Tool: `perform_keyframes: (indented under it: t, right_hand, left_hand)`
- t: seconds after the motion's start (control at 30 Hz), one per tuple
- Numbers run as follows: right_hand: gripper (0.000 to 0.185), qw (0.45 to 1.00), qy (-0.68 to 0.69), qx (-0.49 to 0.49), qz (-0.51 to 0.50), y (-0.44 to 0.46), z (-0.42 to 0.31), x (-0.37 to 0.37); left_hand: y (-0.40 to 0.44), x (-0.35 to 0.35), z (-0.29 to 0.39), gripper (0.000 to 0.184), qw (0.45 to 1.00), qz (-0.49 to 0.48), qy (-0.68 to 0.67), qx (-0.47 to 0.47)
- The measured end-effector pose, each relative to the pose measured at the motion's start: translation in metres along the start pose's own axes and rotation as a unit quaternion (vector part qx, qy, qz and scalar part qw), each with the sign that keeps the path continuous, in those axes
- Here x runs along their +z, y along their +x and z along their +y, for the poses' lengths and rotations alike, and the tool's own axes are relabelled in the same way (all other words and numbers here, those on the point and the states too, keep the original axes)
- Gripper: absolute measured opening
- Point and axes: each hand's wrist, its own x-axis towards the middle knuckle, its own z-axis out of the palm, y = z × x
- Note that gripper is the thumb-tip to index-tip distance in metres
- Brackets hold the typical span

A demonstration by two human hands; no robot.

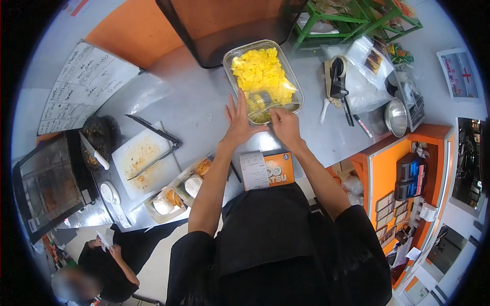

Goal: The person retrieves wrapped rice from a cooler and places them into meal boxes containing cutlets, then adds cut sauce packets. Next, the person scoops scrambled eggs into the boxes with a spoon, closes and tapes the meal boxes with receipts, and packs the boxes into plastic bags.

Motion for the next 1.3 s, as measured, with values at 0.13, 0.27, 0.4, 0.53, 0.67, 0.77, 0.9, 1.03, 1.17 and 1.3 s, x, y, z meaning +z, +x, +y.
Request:
perform_keyframes:
  t: [0.13,0.27,0.4,0.53,0.67,0.77,0.9,1.03,1.17,1.3]
  right_hand:
    - [0.019,0.990,-0.059,-0.063,-0.107,0.000,-0.008,0.004]
    - [0.021,0.989,-0.001,-0.022,-0.145,-0.001,-0.015,-0.009]
    - [0.022,0.964,0.185,0.151,-0.119,-0.007,-0.014,-0.018]
    - [0.024,0.861,0.383,0.315,-0.111,-0.012,-0.004,-0.016]
    - [0.022,0.802,0.442,0.396,-0.073,-0.019,-0.010,-0.015]
    - [0.022,0.792,0.457,0.400,-0.063,-0.025,-0.009,-0.022]
    - [0.023,0.789,0.465,0.395,-0.067,-0.028,-0.002,-0.036]
    - [0.025,0.800,0.449,0.392,-0.061,-0.028,-0.005,-0.057]
    - [0.021,0.830,0.377,0.409,-0.040,-0.033,-0.021,-0.082]
    - [0.024,0.855,0.374,0.359,-0.032,-0.047,-0.019,-0.105]
  left_hand:
    - [-0.005,-0.001,0.002,0.163,0.997,-0.030,0.070,-0.004]
    - [-0.005,-0.011,0.008,0.169,0.992,-0.067,0.106,-0.011]
    - [-0.001,-0.016,0.022,0.171,0.984,-0.081,0.159,-0.022]
    - [0.001,-0.018,0.033,0.169,0.979,-0.086,0.185,-0.027]
    - [0.002,-0.025,0.035,0.166,0.974,-0.096,0.202,-0.019]
    - [0.003,-0.029,0.034,0.166,0.965,-0.110,0.237,-0.013]
    - [0.002,-0.026,0.028,0.166,0.963,-0.092,0.254,0.018]
    - [-0.003,-0.019,0.030,0.163,0.976,-0.049,0.213,0.002]
    - [-0.027,-0.028,0.050,0.139,0.996,0.037,0.068,0.039]
    - [-0.112,-0.070,0.103,0.074,0.987,0.084,-0.130,0.038]
